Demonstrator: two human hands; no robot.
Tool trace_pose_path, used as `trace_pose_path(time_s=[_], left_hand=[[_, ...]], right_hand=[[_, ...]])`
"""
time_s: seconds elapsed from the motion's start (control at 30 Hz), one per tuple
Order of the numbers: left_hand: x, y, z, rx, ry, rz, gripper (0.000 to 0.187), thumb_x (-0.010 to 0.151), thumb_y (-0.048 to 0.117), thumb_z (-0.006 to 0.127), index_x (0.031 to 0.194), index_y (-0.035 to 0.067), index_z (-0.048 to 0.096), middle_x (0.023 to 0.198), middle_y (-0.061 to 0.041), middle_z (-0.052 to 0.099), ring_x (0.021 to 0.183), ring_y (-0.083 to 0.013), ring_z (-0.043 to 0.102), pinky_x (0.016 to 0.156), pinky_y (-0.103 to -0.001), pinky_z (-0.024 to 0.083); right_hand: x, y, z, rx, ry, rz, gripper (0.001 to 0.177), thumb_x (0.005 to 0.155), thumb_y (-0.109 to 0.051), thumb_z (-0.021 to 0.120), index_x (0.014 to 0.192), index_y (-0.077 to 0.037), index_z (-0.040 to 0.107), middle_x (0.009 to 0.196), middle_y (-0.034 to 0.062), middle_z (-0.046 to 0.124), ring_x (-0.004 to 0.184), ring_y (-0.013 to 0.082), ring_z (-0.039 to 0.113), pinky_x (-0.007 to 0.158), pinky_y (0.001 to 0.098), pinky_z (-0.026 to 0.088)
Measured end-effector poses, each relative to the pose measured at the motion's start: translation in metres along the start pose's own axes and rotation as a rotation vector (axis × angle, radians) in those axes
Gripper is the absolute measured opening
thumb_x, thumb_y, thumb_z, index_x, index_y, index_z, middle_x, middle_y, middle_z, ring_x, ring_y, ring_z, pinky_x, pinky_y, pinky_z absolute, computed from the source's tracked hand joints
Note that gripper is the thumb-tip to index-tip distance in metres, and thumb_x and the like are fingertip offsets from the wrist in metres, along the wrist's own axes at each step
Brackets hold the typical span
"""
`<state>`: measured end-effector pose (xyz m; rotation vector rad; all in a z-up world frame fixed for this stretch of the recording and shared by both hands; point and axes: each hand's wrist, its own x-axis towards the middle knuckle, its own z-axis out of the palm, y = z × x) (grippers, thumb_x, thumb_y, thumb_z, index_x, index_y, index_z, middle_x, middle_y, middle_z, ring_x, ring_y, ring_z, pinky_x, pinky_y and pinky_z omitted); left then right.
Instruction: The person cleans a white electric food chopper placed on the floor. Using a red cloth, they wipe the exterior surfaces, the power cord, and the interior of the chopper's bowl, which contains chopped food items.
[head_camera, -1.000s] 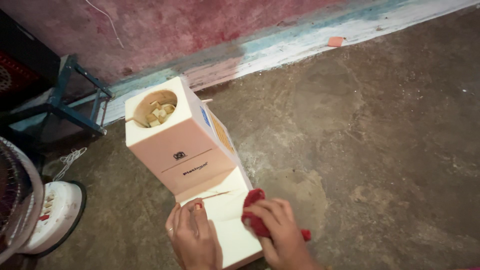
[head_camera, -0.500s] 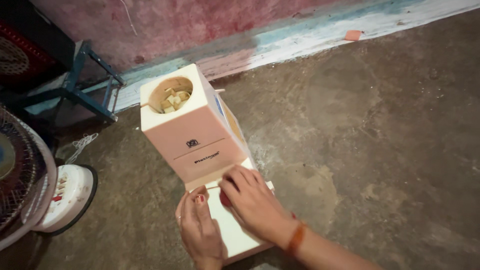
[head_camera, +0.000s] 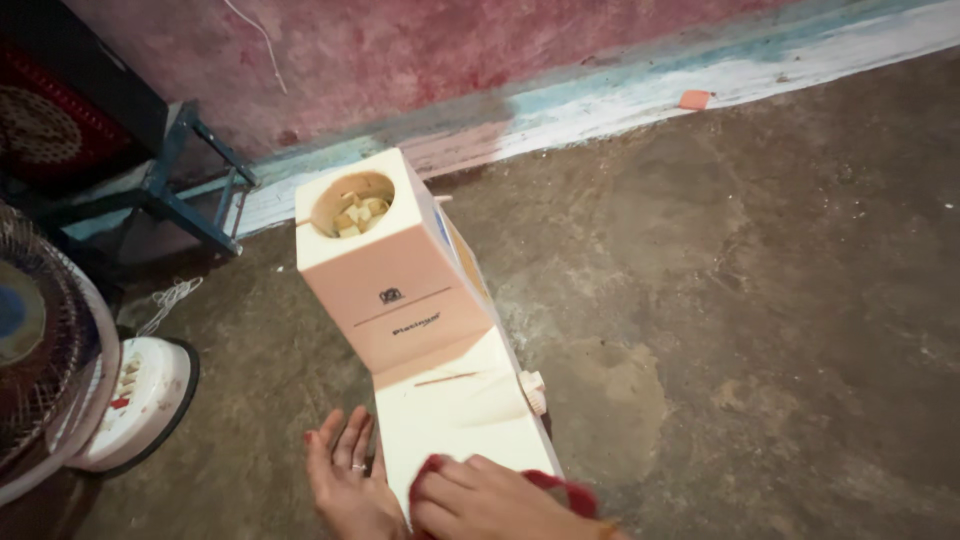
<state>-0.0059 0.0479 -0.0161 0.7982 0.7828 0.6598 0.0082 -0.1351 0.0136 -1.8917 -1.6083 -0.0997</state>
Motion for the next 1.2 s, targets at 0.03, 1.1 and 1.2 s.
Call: trace_pose_path(time_s=[0.03,1.1,1.2], left_hand=[[-0.004,0.002,-0.001,-0.010,-0.012,-0.010,0.058,0.098,0.050,0.042,0.131,0.004,0.052,0.127,-0.020,0.060,0.126,-0.0298,0.055,0.108,-0.046,0.045],[-0.015,0.049,-0.024,0.416,-0.060,0.141,0.035,0.097,0.029,0.053,0.125,0.009,0.062,0.115,-0.006,0.073,0.115,-0.0195,0.065,0.096,-0.039,0.045],[-0.023,0.030,-0.020,0.463,-0.119,0.063,0.040,0.099,0.033,0.053,0.125,0.005,0.063,0.118,-0.008,0.072,0.117,-0.0194,0.065,0.095,-0.039,0.045]], right_hand=[[-0.012,-0.003,-0.011,0.058,-0.013,-0.032,0.022,0.096,-0.015,0.061,0.115,-0.005,0.062,0.109,0.0103,0.058,0.109,0.0272,0.059,0.091,0.0385,0.045],[-0.053,0.034,-0.026,-0.583,-0.220,-0.744,0.028,0.092,-0.019,0.051,0.114,-0.005,0.060,0.130,0.0061,0.062,0.139,0.0204,0.053,0.129,0.0362,0.030],[-0.059,0.043,-0.032,-0.774,-0.161,-0.786,0.027,0.097,-0.015,0.048,0.119,-0.004,0.059,0.132,0.0029,0.060,0.141,0.0161,0.050,0.127,0.0314,0.029]])
